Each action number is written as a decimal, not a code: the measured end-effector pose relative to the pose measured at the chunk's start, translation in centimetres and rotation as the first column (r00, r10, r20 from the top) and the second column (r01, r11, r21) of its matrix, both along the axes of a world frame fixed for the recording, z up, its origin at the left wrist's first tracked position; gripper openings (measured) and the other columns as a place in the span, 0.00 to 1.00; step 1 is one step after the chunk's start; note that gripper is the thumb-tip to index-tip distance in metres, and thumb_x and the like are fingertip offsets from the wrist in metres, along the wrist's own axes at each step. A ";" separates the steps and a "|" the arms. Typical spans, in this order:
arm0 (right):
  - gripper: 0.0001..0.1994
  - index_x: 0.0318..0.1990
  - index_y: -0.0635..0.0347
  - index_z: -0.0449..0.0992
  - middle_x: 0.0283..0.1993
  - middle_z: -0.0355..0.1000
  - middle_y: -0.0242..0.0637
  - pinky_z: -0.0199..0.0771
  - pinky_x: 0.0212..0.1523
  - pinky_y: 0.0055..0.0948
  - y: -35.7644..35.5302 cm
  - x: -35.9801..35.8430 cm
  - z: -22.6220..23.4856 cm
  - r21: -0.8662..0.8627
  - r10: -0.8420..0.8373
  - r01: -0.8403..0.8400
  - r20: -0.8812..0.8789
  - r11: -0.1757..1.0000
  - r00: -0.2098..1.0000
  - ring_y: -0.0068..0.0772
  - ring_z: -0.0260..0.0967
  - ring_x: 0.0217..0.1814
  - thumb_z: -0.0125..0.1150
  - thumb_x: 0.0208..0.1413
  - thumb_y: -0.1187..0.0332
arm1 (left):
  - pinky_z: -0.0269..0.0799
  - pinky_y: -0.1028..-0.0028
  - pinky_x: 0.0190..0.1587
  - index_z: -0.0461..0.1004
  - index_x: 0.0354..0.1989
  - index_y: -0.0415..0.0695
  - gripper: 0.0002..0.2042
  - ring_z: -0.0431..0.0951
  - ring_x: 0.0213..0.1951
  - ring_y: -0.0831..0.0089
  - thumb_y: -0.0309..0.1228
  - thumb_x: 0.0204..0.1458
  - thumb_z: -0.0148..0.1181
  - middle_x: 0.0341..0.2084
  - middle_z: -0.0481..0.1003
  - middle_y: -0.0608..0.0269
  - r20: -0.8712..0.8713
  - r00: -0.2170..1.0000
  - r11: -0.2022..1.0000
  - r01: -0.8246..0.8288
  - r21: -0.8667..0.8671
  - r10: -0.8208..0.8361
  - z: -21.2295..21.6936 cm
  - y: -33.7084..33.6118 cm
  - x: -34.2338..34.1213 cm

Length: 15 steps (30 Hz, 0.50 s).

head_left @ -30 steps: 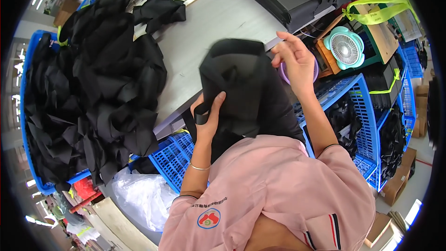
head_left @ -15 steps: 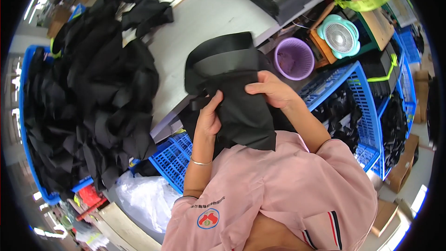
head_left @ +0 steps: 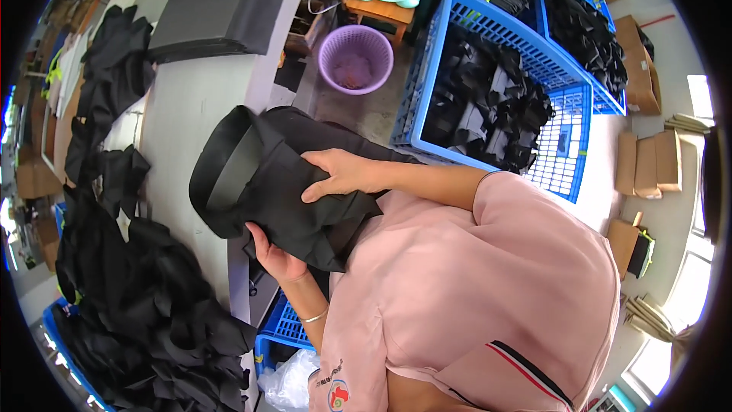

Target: Inspecting and handling black fabric components at a manufacturing workbench.

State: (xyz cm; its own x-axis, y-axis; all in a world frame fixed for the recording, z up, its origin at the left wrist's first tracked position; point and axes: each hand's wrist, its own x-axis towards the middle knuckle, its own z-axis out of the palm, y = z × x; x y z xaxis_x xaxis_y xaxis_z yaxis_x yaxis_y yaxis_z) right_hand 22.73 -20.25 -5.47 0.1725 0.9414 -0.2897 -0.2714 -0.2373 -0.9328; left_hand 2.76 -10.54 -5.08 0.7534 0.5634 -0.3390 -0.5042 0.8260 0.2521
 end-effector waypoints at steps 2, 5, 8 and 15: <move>0.24 0.50 0.64 0.71 0.44 0.75 0.32 0.71 0.46 0.26 -1.6 0.6 -0.2 0.102 -0.045 0.054 -0.089 0.993 0.995 0.23 0.68 0.44 0.73 0.50 0.62 | 0.55 0.56 0.70 0.61 0.66 0.37 0.28 0.63 0.66 0.57 0.46 0.66 0.47 0.66 0.63 0.53 0.153 0.986 0.997 0.070 -0.032 -0.064 0.2 -0.8 0.9; 0.22 0.54 0.65 0.71 0.48 0.74 0.29 0.69 0.52 0.22 -4.8 1.5 -0.7 0.152 -0.133 0.158 -0.160 0.976 0.978 0.19 0.66 0.50 0.70 0.53 0.67 | 0.60 0.58 0.67 0.62 0.65 0.37 0.28 0.66 0.63 0.57 0.47 0.66 0.48 0.64 0.65 0.52 -0.009 0.994 0.993 0.106 -0.045 -0.106 0.3 -1.7 3.2; 0.18 0.51 0.69 0.72 0.46 0.76 0.31 0.71 0.50 0.24 -8.2 2.2 -1.5 0.059 -0.090 0.104 -0.205 0.993 0.975 0.20 0.68 0.47 0.66 0.56 0.69 | 0.64 0.61 0.64 0.63 0.64 0.37 0.28 0.70 0.60 0.58 0.48 0.66 0.48 0.61 0.68 0.53 -0.266 0.959 0.968 0.157 0.196 -0.102 -0.2 -3.0 5.3; 0.21 0.54 0.62 0.72 0.36 0.75 0.31 0.73 0.37 0.28 -13.5 2.8 -0.9 -0.013 -0.430 0.443 -0.264 0.897 0.863 0.20 0.68 0.34 0.67 0.58 0.60 | 0.68 0.63 0.61 0.63 0.63 0.35 0.29 0.71 0.59 0.60 0.49 0.67 0.45 0.61 0.68 0.54 -0.467 0.883 0.917 0.147 0.370 0.047 0.5 -4.1 7.4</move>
State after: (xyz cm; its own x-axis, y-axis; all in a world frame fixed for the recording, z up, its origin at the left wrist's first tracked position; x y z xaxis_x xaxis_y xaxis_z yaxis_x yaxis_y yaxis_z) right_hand 25.50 -33.72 -6.35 0.4953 0.8006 -0.3372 -0.5655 0.0025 -0.8247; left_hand 10.15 -14.65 -4.58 0.5971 0.6862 -0.4154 -0.2117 0.6344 0.7435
